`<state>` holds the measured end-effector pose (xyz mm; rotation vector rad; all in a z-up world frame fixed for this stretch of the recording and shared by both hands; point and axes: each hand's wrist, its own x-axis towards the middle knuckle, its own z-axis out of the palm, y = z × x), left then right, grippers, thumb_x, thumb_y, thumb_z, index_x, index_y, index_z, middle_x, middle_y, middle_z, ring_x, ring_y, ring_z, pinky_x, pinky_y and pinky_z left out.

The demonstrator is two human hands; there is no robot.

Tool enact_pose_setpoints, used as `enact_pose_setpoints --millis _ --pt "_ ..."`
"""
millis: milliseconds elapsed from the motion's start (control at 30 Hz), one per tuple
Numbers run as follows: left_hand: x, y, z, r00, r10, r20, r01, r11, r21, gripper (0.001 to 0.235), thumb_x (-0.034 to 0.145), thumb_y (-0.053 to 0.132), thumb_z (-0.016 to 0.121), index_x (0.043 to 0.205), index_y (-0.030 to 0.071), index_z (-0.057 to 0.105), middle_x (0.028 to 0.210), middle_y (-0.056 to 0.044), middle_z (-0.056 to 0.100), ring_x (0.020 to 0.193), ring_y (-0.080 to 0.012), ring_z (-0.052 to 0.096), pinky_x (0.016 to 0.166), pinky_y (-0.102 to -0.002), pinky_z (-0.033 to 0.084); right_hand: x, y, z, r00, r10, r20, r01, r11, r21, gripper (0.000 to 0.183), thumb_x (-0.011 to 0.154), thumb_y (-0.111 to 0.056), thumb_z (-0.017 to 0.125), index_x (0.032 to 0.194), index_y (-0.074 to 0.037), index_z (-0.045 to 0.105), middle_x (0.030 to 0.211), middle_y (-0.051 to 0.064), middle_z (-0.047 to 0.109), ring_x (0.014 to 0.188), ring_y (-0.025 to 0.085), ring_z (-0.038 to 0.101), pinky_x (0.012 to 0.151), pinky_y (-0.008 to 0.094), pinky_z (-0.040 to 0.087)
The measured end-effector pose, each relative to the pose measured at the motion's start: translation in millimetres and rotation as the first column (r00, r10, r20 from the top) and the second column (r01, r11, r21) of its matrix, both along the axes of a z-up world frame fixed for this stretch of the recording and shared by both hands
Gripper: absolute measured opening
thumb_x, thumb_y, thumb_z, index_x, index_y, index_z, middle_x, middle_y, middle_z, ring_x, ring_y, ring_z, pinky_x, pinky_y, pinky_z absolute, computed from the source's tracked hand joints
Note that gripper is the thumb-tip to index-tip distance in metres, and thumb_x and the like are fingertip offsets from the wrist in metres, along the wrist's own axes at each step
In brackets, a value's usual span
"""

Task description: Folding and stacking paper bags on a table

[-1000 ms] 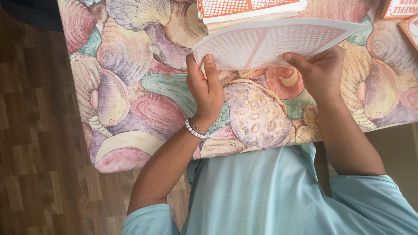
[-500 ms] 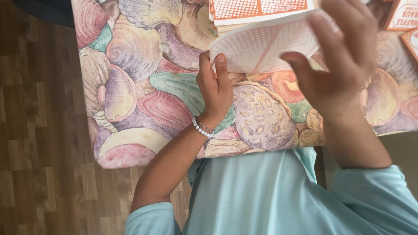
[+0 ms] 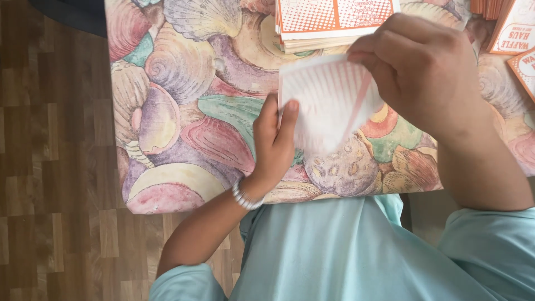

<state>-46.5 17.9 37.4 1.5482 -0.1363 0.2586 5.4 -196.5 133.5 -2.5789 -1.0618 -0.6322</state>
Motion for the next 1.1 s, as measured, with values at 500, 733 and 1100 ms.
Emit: enact_pose_setpoints --millis 500,733,1100 --pt "110 47 -52 0.955 -0.294 0.034 0.149 0.578 0.803 0.039 0.094 0.013 0.073 0.132 0.008 0.066 0.115 -0.006 0.063 0.076 -0.0128 0.061 0.066 -0.025 0.056 77 -1 -158 0.93 0.01 -0.368 -0.032 0.998 -0.055 0.015 0.108 -0.008 0.067 0.101 -0.005 0.08 0.093 0.008 0.077 0.076 0.027 0.071 0.057 0.04 0.056" --pt "135 36 -72 0.93 -0.336 0.148 0.063 0.543 0.838 0.01 0.089 0.006 0.075 0.088 0.013 0.083 0.078 -0.001 0.059 0.07 -0.0266 0.062 0.048 -0.041 0.045 72 -5 -162 0.966 0.02 -0.257 -0.033 0.998 -0.046 0.011 0.109 -0.011 0.072 0.105 -0.011 0.081 0.089 0.002 0.072 0.073 0.022 0.067 0.052 0.036 0.05" --pt "130 41 -68 0.88 -0.402 0.254 -0.011 0.517 0.856 0.016 0.089 -0.002 0.072 0.081 0.008 0.062 0.08 -0.003 0.05 0.069 -0.0236 0.052 0.052 -0.038 0.04 69 -8 -170 0.977 0.12 -0.179 -0.103 0.989 0.104 0.007 0.1 0.002 0.087 0.105 -0.002 0.084 0.094 0.009 0.065 0.082 0.028 0.059 0.063 0.038 0.05"
